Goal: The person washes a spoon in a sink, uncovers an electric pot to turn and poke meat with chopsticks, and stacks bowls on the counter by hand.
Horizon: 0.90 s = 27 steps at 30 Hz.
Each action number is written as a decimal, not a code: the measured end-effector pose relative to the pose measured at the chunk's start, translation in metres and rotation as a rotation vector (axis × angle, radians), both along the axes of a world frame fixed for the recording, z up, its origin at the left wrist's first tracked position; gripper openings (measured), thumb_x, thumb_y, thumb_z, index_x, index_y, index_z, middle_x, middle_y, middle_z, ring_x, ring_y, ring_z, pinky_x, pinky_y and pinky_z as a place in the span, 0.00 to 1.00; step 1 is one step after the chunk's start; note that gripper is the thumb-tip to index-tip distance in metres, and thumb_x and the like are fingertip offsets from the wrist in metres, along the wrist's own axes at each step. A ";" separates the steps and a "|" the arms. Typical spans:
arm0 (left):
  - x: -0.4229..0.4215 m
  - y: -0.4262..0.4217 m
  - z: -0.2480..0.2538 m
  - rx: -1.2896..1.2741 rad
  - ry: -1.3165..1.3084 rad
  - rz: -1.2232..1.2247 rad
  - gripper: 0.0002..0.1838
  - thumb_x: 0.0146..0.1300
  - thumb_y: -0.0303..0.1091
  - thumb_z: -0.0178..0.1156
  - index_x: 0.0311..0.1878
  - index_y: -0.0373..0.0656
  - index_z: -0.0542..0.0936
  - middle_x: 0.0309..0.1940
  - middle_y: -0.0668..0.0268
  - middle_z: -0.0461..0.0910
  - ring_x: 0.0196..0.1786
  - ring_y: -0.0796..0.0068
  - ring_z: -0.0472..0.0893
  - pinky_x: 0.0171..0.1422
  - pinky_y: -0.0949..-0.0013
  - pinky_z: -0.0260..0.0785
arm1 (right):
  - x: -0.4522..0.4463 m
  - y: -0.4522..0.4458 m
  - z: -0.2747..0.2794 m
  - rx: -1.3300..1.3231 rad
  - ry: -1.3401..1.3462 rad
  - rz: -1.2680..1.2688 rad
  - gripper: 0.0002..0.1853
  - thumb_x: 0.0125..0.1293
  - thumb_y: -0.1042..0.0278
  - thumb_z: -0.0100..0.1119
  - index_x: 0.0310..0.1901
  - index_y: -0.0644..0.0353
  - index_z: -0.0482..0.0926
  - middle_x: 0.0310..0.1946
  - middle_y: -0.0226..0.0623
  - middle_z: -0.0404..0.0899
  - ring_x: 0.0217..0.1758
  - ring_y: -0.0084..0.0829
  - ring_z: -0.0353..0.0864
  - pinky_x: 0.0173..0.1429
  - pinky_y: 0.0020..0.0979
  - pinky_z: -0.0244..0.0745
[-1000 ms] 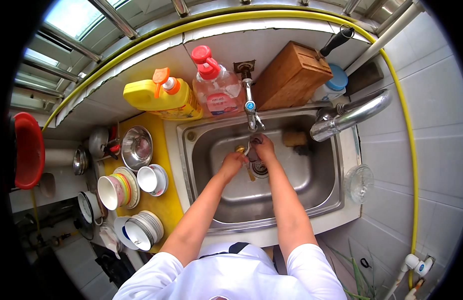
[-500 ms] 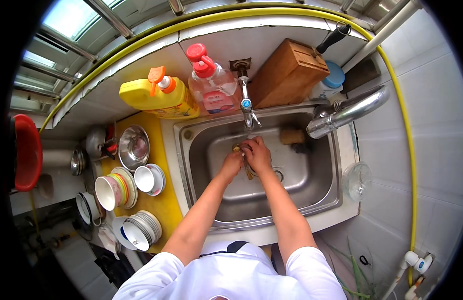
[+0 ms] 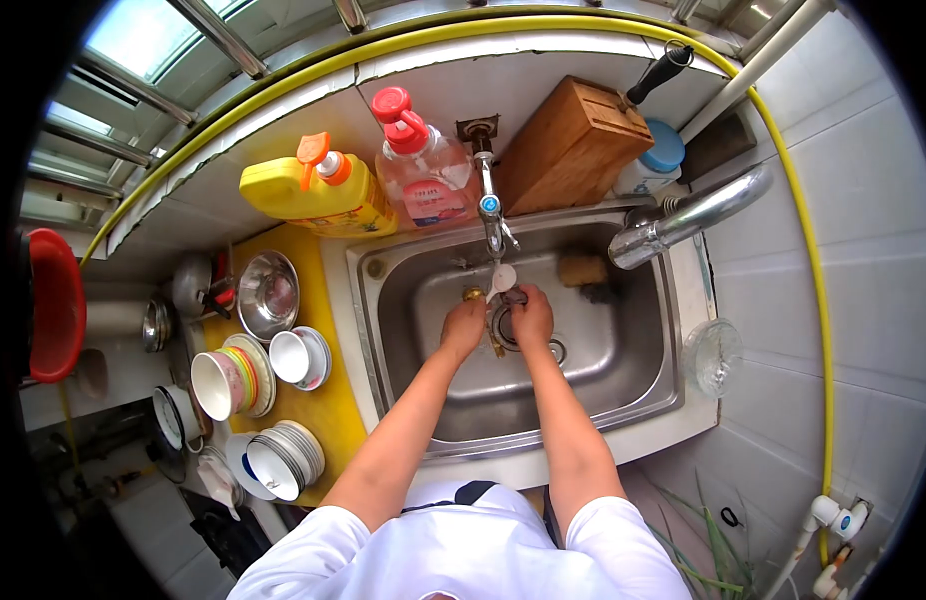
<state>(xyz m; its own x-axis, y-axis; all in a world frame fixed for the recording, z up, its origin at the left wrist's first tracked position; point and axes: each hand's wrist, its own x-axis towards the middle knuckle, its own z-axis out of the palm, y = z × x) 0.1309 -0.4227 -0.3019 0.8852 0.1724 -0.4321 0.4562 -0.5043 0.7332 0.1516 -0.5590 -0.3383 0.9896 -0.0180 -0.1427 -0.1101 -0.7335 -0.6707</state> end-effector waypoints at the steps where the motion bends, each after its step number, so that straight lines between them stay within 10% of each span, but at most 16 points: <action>1: 0.001 0.003 0.005 0.047 0.142 -0.014 0.23 0.62 0.49 0.41 0.42 0.42 0.78 0.40 0.50 0.79 0.47 0.46 0.76 0.52 0.50 0.65 | 0.001 -0.006 -0.012 0.151 0.011 -0.201 0.17 0.55 0.68 0.59 0.48 0.59 0.74 0.40 0.44 0.78 0.44 0.40 0.78 0.49 0.33 0.71; 6: -0.006 0.007 0.011 0.091 0.168 -0.047 0.19 0.63 0.45 0.43 0.40 0.42 0.78 0.38 0.50 0.79 0.45 0.50 0.77 0.50 0.51 0.66 | 0.004 -0.013 -0.002 0.727 0.058 -0.472 0.16 0.60 0.67 0.57 0.48 0.61 0.73 0.43 0.43 0.76 0.45 0.41 0.77 0.51 0.32 0.70; 11: -0.013 -0.014 0.021 0.159 -0.063 -0.064 0.12 0.62 0.38 0.47 0.36 0.44 0.77 0.32 0.52 0.79 0.38 0.48 0.78 0.42 0.51 0.68 | 0.002 0.025 0.028 0.021 -0.389 0.166 0.11 0.64 0.63 0.52 0.43 0.58 0.77 0.44 0.42 0.74 0.49 0.42 0.74 0.50 0.36 0.70; 16: -0.026 -0.015 0.037 0.313 -0.188 -0.151 0.11 0.62 0.38 0.50 0.32 0.41 0.75 0.26 0.54 0.79 0.30 0.48 0.78 0.34 0.50 0.69 | 0.018 0.029 0.019 0.065 -0.113 -0.059 0.11 0.64 0.63 0.51 0.43 0.58 0.77 0.39 0.43 0.77 0.45 0.42 0.77 0.48 0.38 0.71; 19: -0.032 -0.010 0.034 0.308 -0.238 -0.137 0.09 0.61 0.37 0.53 0.31 0.42 0.74 0.26 0.54 0.78 0.30 0.48 0.78 0.33 0.50 0.68 | 0.043 0.007 -0.041 0.698 0.224 -0.329 0.13 0.65 0.63 0.49 0.39 0.64 0.76 0.25 0.33 0.78 0.32 0.32 0.78 0.42 0.31 0.73; 22: -0.035 -0.006 0.034 0.269 -0.316 -0.106 0.07 0.60 0.36 0.54 0.31 0.44 0.74 0.25 0.55 0.78 0.29 0.48 0.77 0.32 0.50 0.68 | 0.050 -0.003 0.010 1.045 0.747 -0.396 0.14 0.66 0.60 0.48 0.41 0.64 0.76 0.29 0.33 0.79 0.32 0.29 0.79 0.41 0.28 0.73; 27: -0.027 -0.010 0.031 0.294 -0.308 -0.099 0.07 0.60 0.37 0.54 0.31 0.45 0.75 0.25 0.56 0.78 0.29 0.48 0.77 0.32 0.50 0.67 | 0.031 0.012 0.002 1.042 0.365 -0.409 0.13 0.67 0.61 0.47 0.46 0.59 0.74 0.35 0.34 0.77 0.39 0.30 0.77 0.46 0.31 0.72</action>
<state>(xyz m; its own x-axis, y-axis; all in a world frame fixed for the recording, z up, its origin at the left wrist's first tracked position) 0.1036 -0.4330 -0.2709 0.9835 0.1568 -0.0903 0.1777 -0.7419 0.6466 0.1830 -0.5470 -0.3358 0.8346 -0.0314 -0.5500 -0.5200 0.2851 -0.8052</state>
